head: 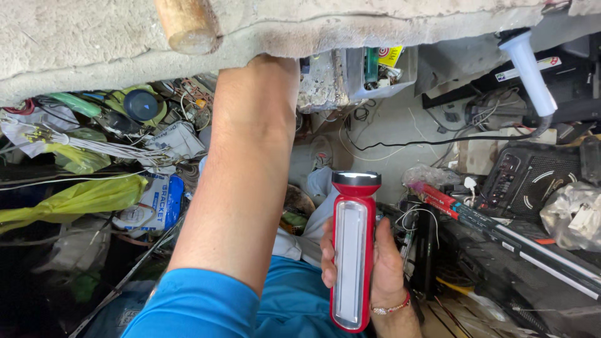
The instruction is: The person sits on the floor and uses a hammer and screwdriver to disassemble and reassemble two circular metal components. They remove screws, separate the parts, and then use a hammer to press a bearing into one of the components before rejoining the assembly.
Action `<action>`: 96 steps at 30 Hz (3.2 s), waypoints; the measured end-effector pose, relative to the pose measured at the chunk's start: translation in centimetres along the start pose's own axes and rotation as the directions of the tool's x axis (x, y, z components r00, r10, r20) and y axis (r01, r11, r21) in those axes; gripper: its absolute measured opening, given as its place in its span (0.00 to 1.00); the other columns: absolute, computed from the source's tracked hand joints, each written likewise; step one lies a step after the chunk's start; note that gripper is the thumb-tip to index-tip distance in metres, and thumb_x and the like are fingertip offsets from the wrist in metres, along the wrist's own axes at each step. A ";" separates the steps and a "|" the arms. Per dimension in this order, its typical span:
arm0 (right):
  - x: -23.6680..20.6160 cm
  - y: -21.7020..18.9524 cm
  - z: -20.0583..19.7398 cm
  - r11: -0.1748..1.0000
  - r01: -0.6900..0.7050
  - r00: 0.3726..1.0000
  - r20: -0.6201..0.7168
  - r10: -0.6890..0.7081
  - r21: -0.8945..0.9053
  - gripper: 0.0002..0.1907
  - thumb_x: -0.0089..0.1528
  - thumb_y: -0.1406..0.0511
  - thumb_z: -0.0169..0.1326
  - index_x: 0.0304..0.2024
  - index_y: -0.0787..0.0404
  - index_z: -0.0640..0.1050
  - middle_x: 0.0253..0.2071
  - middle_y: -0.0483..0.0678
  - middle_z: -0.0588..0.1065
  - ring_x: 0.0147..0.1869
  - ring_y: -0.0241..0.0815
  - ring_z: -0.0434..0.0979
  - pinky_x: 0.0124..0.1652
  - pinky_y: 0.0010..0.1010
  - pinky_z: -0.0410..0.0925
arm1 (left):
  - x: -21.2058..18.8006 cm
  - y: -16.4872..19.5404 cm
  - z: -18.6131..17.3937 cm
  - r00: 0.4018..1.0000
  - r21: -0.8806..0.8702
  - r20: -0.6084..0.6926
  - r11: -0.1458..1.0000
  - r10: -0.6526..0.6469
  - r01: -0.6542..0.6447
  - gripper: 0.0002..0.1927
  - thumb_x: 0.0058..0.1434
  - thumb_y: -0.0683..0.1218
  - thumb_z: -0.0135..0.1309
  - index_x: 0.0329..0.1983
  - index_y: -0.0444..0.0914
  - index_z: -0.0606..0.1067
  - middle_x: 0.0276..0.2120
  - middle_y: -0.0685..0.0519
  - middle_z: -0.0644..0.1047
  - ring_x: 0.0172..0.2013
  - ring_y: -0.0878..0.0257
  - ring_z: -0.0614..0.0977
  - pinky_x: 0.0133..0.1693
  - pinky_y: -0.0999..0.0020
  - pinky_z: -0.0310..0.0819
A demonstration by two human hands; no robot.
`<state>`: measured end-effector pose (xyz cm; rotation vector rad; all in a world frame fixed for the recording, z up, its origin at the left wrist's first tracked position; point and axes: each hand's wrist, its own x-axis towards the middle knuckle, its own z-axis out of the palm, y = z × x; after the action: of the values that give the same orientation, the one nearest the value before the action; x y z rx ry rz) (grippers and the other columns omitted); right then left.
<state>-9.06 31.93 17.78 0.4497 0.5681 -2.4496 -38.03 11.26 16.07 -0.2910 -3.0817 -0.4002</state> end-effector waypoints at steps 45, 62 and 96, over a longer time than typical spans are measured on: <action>3.2 2.6 1.7 0.988 0.005 1.000 -0.006 -0.006 -0.154 0.34 0.68 0.48 0.44 0.66 0.67 0.62 0.45 0.58 0.72 0.39 0.51 0.76 0.38 0.40 0.72 | 3.2 -2.5 0.3 0.983 -0.075 -0.140 0.989 0.116 -0.128 0.15 0.67 0.39 0.47 0.56 0.35 0.73 0.41 0.40 0.77 0.40 0.40 0.79 0.43 0.50 0.73; 11.9 -0.4 5.5 0.764 0.264 0.961 0.088 -0.264 -0.588 0.32 0.59 0.64 0.56 0.64 0.64 0.65 0.56 0.56 0.75 0.43 0.46 0.80 0.42 0.38 0.76 | -21.9 -8.0 -0.4 0.894 -0.862 -0.372 0.451 -0.249 -0.233 0.22 0.72 0.36 0.44 0.69 0.33 0.67 0.40 0.47 0.76 0.31 0.61 0.75 0.34 0.68 0.72; 19.4 0.6 21.1 -0.680 0.308 0.862 0.498 -0.098 -0.666 0.06 0.57 0.66 0.61 0.34 0.63 0.82 0.36 0.52 0.79 0.40 0.48 0.81 0.41 0.37 0.74 | -21.1 -27.9 -27.1 0.500 -0.796 -0.486 0.126 -0.717 -0.592 0.26 0.70 0.58 0.52 0.24 0.39 0.59 0.23 0.52 0.67 0.20 0.65 0.65 0.26 0.69 0.65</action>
<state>-27.69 12.31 27.20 -0.9108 2.8114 -0.7970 -22.66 -26.02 34.34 0.1479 -1.1760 -1.9219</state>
